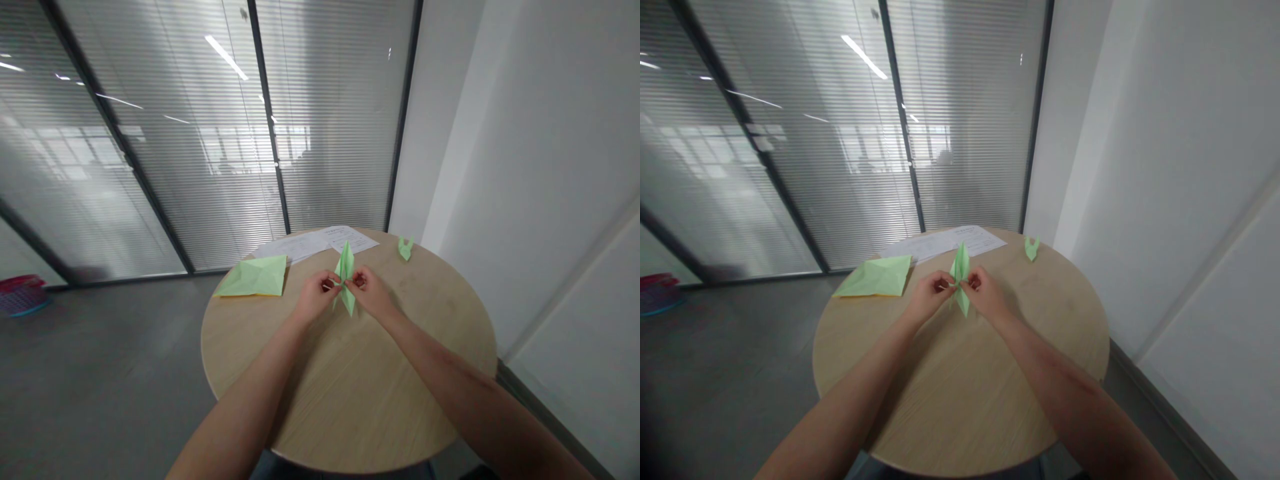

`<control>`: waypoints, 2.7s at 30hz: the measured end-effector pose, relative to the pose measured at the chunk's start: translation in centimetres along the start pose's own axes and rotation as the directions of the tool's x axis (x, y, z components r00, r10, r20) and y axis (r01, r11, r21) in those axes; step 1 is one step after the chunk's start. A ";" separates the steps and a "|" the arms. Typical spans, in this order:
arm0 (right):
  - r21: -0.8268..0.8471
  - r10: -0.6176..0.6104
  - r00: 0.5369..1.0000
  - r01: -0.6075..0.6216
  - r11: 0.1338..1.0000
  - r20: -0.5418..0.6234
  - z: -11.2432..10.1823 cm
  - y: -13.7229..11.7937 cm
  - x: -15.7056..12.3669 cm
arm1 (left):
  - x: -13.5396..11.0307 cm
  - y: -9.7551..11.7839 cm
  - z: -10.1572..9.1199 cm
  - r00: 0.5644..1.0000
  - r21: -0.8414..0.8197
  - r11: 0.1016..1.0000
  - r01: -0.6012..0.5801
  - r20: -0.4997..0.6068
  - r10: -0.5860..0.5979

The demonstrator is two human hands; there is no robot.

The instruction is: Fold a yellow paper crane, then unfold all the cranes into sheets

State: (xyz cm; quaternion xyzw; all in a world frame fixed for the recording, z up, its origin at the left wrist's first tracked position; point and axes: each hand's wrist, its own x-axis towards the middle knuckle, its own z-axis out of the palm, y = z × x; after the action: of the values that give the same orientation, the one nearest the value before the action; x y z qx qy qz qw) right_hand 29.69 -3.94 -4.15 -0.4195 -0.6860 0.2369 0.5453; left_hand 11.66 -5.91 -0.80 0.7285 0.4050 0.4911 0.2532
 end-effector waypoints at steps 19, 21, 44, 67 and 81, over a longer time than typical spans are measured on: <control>-0.079 0.043 0.999 -0.043 0.996 -0.005 -0.2 -0.5 -0.2 | -0.1 0.3 0.4 0.994 0.097 0.990 -0.107 -0.005 0.108; -0.101 0.043 0.999 -0.044 0.994 -0.011 -0.2 -0.5 -0.2 | -0.1 0.4 0.4 0.994 0.119 0.987 -0.110 0.006 0.110; 0.149 0.123 0.992 -0.119 0.982 -0.020 0.1 -2.0 -0.7 | -0.3 0.0 0.3 0.994 0.132 0.991 0.007 -0.110 0.008; 0.121 0.063 0.998 -0.065 0.991 0.021 0.3 -1.1 -0.4 | -0.1 0.1 0.3 0.969 -0.019 0.998 0.064 -0.237 -0.067; 0.173 0.063 0.996 -0.050 0.984 -0.071 0.4 -1.7 -0.4 | 0.0 0.1 -0.1 0.958 -0.001 0.999 0.054 -0.282 -0.052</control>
State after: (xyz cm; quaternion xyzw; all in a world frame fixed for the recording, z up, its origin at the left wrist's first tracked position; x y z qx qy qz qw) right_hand 28.81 -5.11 -3.11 -0.3990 -0.6299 0.2941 0.5980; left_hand 11.57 -5.99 -0.68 0.6410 0.4578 0.5814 0.2036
